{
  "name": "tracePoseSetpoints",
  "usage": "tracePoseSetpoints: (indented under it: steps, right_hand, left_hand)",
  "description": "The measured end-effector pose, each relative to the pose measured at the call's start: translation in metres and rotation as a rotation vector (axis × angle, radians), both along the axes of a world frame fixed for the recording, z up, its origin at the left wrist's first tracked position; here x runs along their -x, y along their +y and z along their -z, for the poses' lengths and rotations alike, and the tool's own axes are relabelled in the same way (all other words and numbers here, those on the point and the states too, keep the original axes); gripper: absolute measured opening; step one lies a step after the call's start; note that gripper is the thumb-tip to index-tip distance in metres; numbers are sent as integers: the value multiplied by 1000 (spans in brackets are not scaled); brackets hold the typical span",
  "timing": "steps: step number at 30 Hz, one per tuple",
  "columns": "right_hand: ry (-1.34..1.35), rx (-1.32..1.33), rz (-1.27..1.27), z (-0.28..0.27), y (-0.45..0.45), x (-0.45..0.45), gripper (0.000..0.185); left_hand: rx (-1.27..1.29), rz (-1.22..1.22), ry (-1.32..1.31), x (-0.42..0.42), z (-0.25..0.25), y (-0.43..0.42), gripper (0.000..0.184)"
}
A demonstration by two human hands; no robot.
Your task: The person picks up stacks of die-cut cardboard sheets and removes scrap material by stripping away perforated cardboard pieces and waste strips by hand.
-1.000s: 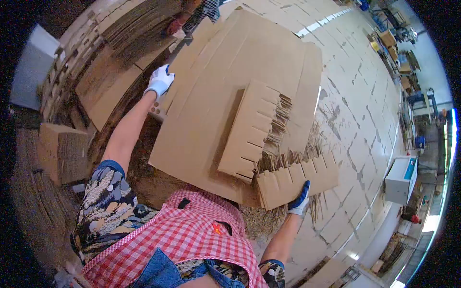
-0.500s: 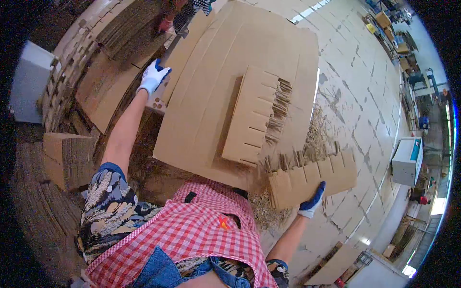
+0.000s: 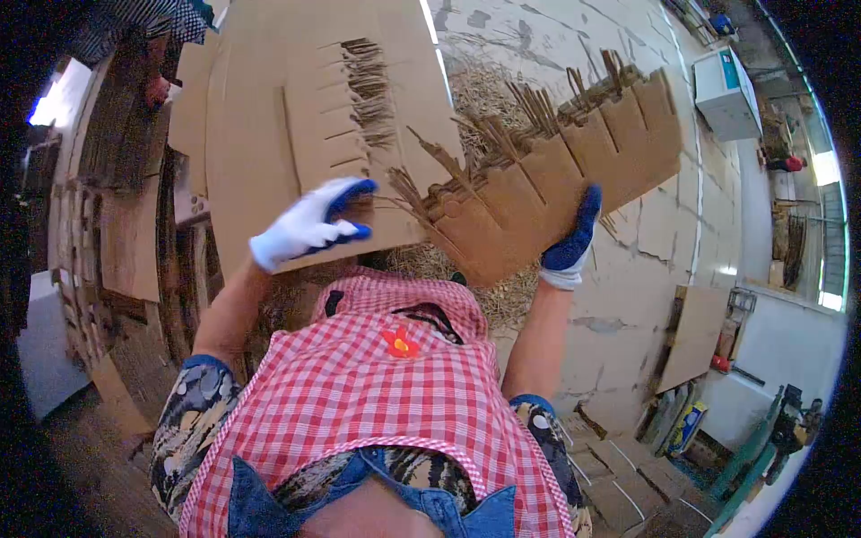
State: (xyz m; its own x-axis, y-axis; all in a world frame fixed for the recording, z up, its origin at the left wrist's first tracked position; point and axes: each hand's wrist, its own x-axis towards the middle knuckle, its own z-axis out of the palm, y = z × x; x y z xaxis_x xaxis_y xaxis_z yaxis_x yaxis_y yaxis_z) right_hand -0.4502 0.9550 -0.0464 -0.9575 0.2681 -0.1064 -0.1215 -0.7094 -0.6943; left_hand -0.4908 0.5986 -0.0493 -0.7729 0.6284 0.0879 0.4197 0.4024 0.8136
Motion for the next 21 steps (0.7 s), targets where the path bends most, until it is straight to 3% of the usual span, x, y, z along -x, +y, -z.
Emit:
tracePoseSetpoints:
  steps: [3,5,6,9,14,17,21]
  right_hand:
    - [7,-141,159,4,31,-7,54]
    - [32,-100,163,7,64,-33,54]
    - [46,-81,158,8,78,-48,55]
    - [14,-90,188,12,113,-67,56]
    - [-43,-175,271,3,134,-93,55]
    - [-26,-181,302,-7,147,-105,55]
    - [-26,-155,356,-2,160,-124,56]
  left_hand:
    - [-135,-13,-153,-14,8,73,52]
    - [-296,-157,-757,-31,-2,131,42]
    - [-280,-142,-746,-39,-2,152,42]
    - [-232,-282,13,-55,5,204,29]
    - [-212,-432,-110,-63,-15,258,19]
    - [-544,-543,-757,-59,-29,281,16]
    - [-523,-497,-807,-51,-14,297,18]
